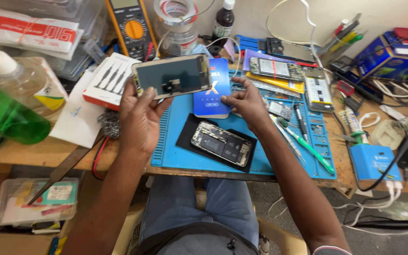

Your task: The person works on a disassembled smartphone on a blue repair mat, prying at the phone's edge with a metal pry tool and repositioning the phone body. They then brush the phone's interior with a small brush and finally lift and align the screen assembly over the phone body.

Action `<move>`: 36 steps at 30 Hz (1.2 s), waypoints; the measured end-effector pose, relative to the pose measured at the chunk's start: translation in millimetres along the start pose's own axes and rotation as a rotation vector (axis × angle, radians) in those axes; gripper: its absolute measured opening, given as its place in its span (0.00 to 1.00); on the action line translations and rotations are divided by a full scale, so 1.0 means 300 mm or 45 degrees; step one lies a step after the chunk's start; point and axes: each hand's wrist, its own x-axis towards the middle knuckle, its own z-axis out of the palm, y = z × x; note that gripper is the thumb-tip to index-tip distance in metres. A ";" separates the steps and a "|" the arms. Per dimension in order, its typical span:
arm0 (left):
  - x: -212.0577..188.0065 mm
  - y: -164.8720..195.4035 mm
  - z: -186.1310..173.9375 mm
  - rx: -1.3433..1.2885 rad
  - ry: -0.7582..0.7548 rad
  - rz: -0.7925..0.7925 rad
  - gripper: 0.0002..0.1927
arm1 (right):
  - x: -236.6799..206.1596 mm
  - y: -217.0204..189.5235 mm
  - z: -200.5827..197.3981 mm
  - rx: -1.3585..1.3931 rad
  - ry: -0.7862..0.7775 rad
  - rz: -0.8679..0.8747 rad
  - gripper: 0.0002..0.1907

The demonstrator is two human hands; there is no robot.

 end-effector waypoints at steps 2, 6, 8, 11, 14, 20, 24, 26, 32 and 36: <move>-0.011 0.008 -0.001 0.001 0.014 -0.017 0.21 | 0.004 0.029 -0.040 0.231 -0.021 -0.036 0.37; -0.026 0.028 0.000 -0.017 0.010 -0.068 0.21 | -0.051 0.020 -0.191 0.679 0.047 -0.207 0.34; -0.031 0.030 -0.002 -0.013 0.026 -0.087 0.21 | -0.105 -0.008 -0.266 0.812 0.240 -0.233 0.32; -0.029 0.019 -0.023 0.022 0.023 -0.106 0.22 | -0.209 -0.035 -0.349 0.901 0.407 -0.386 0.29; 0.006 -0.039 -0.051 0.014 -0.003 -0.120 0.23 | -0.274 -0.017 -0.407 0.841 0.562 -0.489 0.25; 0.141 -0.207 -0.077 0.124 -0.063 -0.262 0.23 | -0.048 0.088 -0.444 0.822 0.638 -0.473 0.16; 0.192 -0.272 -0.065 0.154 -0.084 -0.365 0.23 | 0.104 0.064 -0.418 0.672 0.557 -0.375 0.19; 0.183 -0.291 -0.071 0.218 -0.079 -0.394 0.24 | 0.025 0.033 -0.412 -0.193 0.692 -0.540 0.24; 0.140 -0.321 -0.081 0.307 -0.109 -0.363 0.24 | -0.298 -0.015 -0.215 -0.757 0.410 -0.684 0.19; 0.159 -0.244 -0.067 0.275 -0.149 -0.340 0.23 | -0.493 -0.030 -0.072 -1.184 -0.090 -0.644 0.46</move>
